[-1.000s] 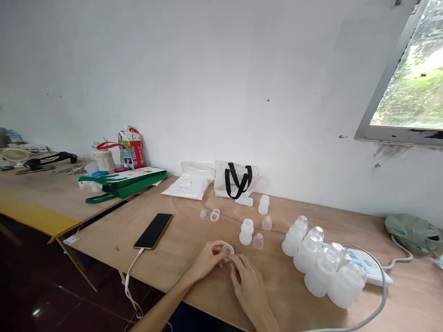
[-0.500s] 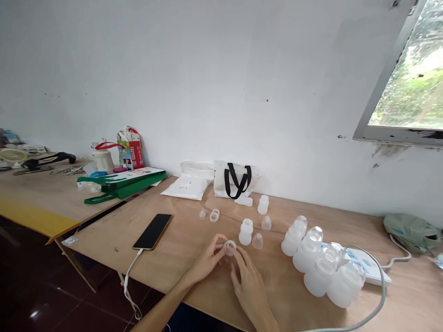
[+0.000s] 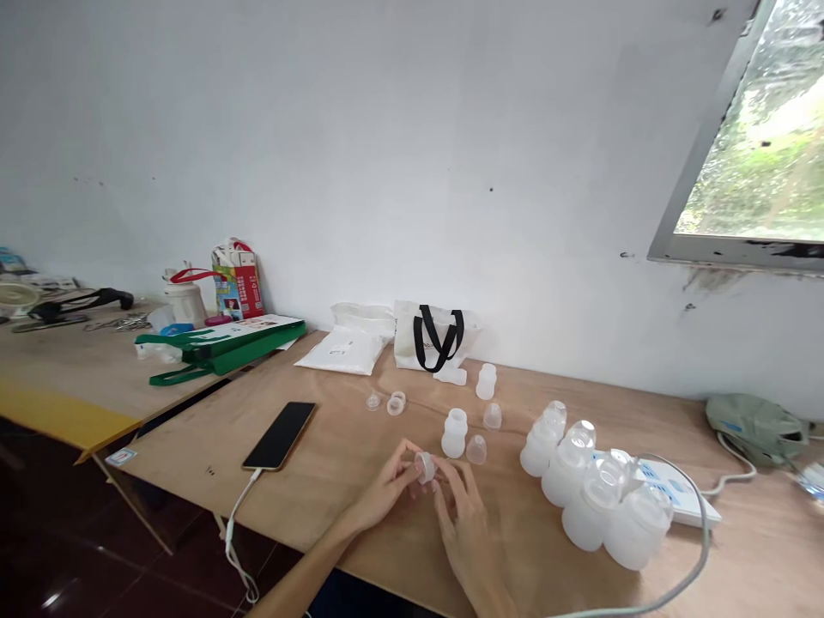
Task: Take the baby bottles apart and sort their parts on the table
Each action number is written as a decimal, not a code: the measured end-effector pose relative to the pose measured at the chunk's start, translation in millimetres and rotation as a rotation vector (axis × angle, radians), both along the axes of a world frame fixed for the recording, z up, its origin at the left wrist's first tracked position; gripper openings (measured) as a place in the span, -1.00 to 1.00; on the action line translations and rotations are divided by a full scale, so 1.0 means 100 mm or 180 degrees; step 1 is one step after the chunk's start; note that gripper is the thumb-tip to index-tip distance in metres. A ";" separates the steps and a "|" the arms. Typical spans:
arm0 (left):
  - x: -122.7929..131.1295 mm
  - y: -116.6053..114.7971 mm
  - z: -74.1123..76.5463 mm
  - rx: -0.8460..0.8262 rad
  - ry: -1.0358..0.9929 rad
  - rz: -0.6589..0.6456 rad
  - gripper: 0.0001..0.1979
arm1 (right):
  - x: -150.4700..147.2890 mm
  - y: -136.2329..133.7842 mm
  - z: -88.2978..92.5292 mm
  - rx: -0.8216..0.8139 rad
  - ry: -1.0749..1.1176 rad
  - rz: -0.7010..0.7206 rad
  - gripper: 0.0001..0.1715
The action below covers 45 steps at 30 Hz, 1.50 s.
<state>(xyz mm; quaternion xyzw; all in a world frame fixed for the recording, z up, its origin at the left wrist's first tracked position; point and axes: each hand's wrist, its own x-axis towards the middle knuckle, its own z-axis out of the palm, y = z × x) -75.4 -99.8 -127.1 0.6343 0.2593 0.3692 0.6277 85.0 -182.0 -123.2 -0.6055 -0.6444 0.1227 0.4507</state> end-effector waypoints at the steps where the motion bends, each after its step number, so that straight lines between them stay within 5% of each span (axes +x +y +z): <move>1: 0.00 -0.01 0.01 0.0005 -0.0005 -0.0040 -0.47 | 0.01 0.01 -0.02 -0.0021 0.0106 0.0000 -0.65; 10: -0.03 -0.02 0.06 0.0017 -0.0035 -0.0178 -0.50 | 0.06 0.11 -0.09 -0.0082 0.1131 0.0293 -0.60; 18: -0.06 -0.07 0.14 0.0702 0.0590 0.0325 -0.57 | 0.24 0.13 -0.02 -0.0030 0.1513 0.0313 -0.57; 24: -0.01 -0.08 0.02 0.0846 0.0955 0.0440 -0.69 | 0.37 0.22 0.11 -0.0133 0.1093 0.0170 -0.60; 33: -0.03 -0.06 -0.01 0.0860 0.1023 0.0534 -0.71 | 0.52 0.66 0.42 -0.0502 0.0892 0.0711 -0.50; 41: -0.03 -0.01 -0.12 0.0818 0.0774 0.0622 -0.42 | 0.42 0.58 0.49 -0.0776 0.0872 0.1404 -0.55; 45: -0.07 0.01 -0.13 0.0924 0.0578 0.0315 -0.33 | 0.29 0.40 0.46 -0.0666 0.0940 0.1542 -0.63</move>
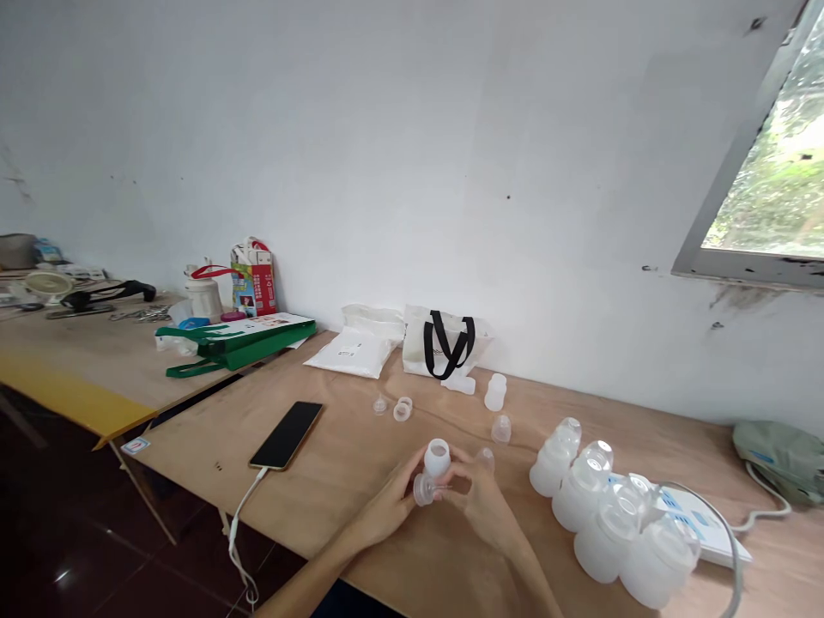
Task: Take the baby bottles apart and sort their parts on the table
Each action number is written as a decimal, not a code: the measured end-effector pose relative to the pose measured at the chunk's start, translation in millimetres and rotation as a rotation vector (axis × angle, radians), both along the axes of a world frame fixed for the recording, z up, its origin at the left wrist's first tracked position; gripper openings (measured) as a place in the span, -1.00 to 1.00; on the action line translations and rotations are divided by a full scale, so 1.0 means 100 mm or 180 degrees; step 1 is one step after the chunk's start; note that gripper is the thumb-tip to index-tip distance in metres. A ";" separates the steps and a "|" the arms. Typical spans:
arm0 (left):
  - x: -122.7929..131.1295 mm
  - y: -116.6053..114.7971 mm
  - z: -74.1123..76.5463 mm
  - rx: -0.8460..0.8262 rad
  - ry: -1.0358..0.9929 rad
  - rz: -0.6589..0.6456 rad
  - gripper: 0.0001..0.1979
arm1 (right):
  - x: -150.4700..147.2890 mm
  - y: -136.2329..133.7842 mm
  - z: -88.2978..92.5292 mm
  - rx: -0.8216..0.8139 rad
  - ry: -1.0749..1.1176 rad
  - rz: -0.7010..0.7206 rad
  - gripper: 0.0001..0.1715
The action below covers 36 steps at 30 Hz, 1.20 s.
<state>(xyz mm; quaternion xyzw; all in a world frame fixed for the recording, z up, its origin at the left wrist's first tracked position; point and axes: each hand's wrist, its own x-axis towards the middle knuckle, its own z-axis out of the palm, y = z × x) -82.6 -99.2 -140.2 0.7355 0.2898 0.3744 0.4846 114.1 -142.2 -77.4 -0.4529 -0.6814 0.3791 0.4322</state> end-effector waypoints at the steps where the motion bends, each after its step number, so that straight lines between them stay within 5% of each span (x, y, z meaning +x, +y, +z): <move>1: -0.01 -0.01 0.02 -0.0020 0.0021 -0.0074 -0.30 | -0.01 -0.05 -0.01 -0.0066 0.0102 -0.0022 -0.63; 8: 0.01 -0.08 0.23 -0.0145 0.0025 -0.0186 -0.25 | 0.00 -0.29 0.01 -0.0340 0.0539 -0.0057 -0.58; 19: -0.13 -0.10 0.52 0.0233 0.0585 0.0179 -0.22 | 0.10 -0.36 0.06 0.0161 -0.0190 -0.0528 -0.68; 29: -0.21 -0.12 0.62 0.0286 0.0769 -0.0053 -0.20 | 0.20 -0.44 0.11 0.0152 -0.0685 -0.0392 -0.73; 32: -0.27 -0.11 0.64 0.0004 0.0713 0.0054 -0.19 | 0.36 -0.46 0.13 0.0271 -0.0639 -0.0680 -0.68; 36: -0.35 -0.09 0.69 -0.0065 0.0527 0.0282 -0.46 | 0.54 -0.47 0.13 0.0399 -0.0289 -0.1285 -0.60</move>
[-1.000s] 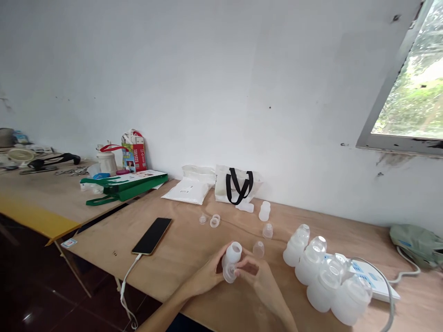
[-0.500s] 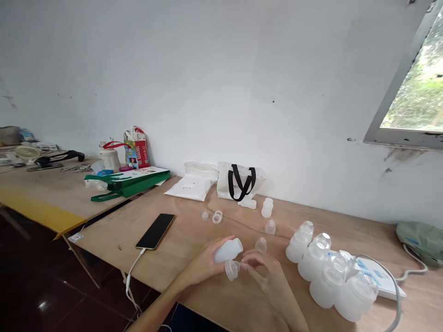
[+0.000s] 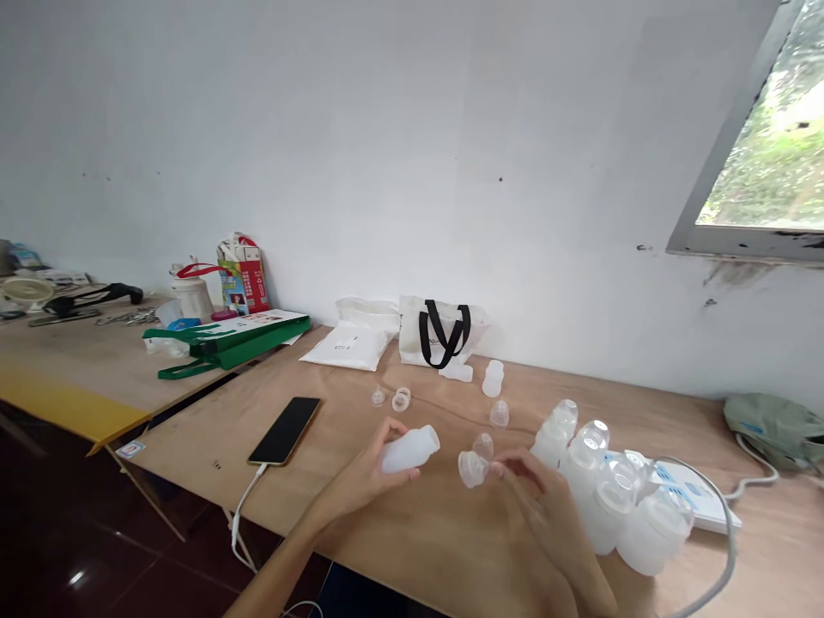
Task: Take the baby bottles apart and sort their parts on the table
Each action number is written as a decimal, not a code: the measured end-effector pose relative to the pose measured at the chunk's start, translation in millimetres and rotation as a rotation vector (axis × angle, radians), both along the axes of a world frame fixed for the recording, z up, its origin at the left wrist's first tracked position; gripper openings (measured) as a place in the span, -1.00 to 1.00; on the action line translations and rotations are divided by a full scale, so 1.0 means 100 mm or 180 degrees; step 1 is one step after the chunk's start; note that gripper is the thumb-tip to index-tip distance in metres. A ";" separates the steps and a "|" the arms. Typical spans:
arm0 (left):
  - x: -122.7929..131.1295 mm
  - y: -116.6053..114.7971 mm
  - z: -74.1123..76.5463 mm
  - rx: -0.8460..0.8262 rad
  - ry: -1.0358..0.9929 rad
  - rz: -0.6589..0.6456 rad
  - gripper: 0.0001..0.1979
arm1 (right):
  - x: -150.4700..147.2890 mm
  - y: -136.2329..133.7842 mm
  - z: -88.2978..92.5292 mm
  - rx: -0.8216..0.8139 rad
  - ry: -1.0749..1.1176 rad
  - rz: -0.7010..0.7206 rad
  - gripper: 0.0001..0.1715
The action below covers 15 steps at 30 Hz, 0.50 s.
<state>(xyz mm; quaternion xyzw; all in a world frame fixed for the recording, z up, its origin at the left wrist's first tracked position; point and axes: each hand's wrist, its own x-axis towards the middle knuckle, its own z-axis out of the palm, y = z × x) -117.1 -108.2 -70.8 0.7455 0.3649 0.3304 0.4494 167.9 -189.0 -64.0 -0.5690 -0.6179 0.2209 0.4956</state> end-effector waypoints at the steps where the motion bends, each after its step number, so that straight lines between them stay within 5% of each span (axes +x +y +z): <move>1: -0.01 0.00 0.02 0.0096 0.0010 0.0028 -0.50 | 0.02 0.00 0.00 0.0072 0.0144 -0.0078 -0.58; 7: 0.01 -0.02 0.13 0.0644 0.0042 -0.0018 -0.55 | -0.08 0.04 -0.05 0.0098 0.0854 -0.0136 -0.55; 15: 0.05 0.01 0.06 0.0802 -0.0068 -0.0272 -0.50 | -0.30 0.08 -0.07 0.0034 0.1193 0.0252 -0.63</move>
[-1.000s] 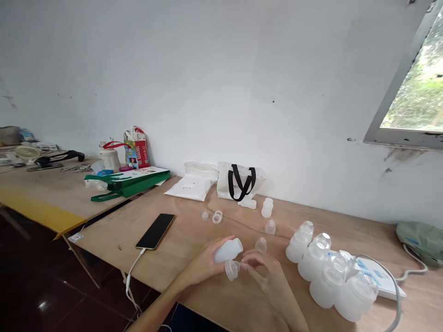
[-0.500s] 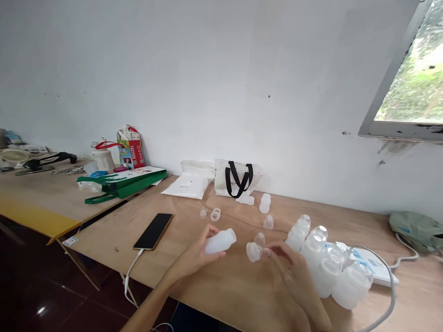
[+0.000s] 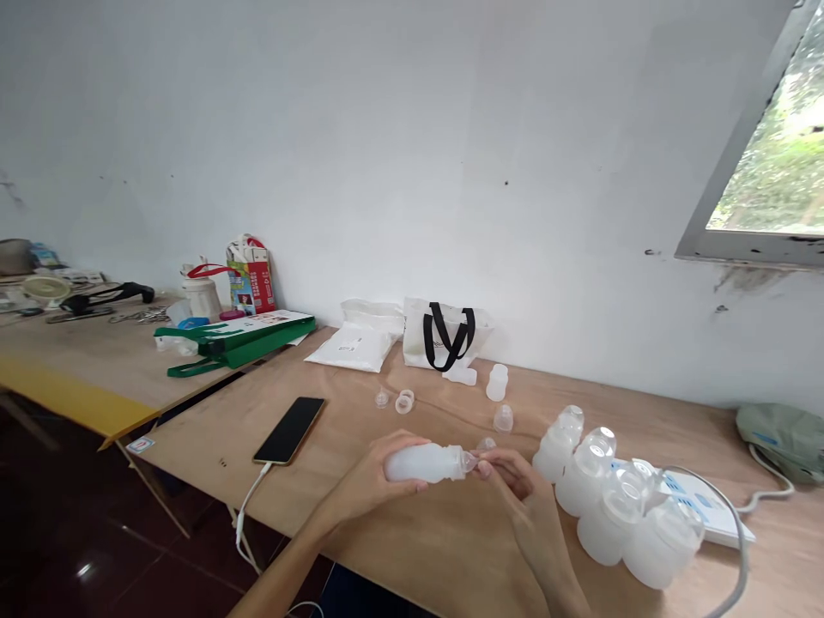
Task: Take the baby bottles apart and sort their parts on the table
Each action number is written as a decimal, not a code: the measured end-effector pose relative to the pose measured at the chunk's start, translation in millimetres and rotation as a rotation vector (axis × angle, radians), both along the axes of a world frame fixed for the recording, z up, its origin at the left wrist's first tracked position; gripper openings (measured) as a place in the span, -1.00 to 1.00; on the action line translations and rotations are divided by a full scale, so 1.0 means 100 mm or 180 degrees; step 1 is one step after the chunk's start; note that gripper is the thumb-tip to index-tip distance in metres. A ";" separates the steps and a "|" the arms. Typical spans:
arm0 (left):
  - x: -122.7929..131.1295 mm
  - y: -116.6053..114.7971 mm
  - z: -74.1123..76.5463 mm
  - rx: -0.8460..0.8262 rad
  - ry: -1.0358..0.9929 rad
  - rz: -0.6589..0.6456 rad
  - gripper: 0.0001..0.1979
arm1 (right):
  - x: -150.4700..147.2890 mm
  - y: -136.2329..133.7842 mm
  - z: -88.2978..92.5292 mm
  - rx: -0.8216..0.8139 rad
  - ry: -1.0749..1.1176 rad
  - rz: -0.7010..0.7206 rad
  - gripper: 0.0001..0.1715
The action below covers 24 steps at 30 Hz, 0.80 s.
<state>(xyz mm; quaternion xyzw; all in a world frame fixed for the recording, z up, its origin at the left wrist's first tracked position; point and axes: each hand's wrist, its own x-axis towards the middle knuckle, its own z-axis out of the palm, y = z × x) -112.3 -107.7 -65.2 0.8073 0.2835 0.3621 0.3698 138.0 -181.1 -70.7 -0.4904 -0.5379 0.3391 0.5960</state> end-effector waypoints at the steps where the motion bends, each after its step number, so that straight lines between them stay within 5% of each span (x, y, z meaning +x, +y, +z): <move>1: -0.01 0.01 -0.01 0.0004 0.0000 -0.0024 -0.49 | -0.01 0.00 0.01 -0.0013 -0.0022 0.0069 -0.64; 12: -0.08 -0.10 0.09 -0.0303 0.0475 0.0104 -0.51 | 0.06 -0.03 -0.12 -0.0381 -0.0473 0.0393 -0.50; 24: -0.05 -0.12 0.10 -0.0472 0.0346 -0.0029 -0.47 | -0.11 -0.01 0.02 -0.0656 -0.0937 0.0361 -0.41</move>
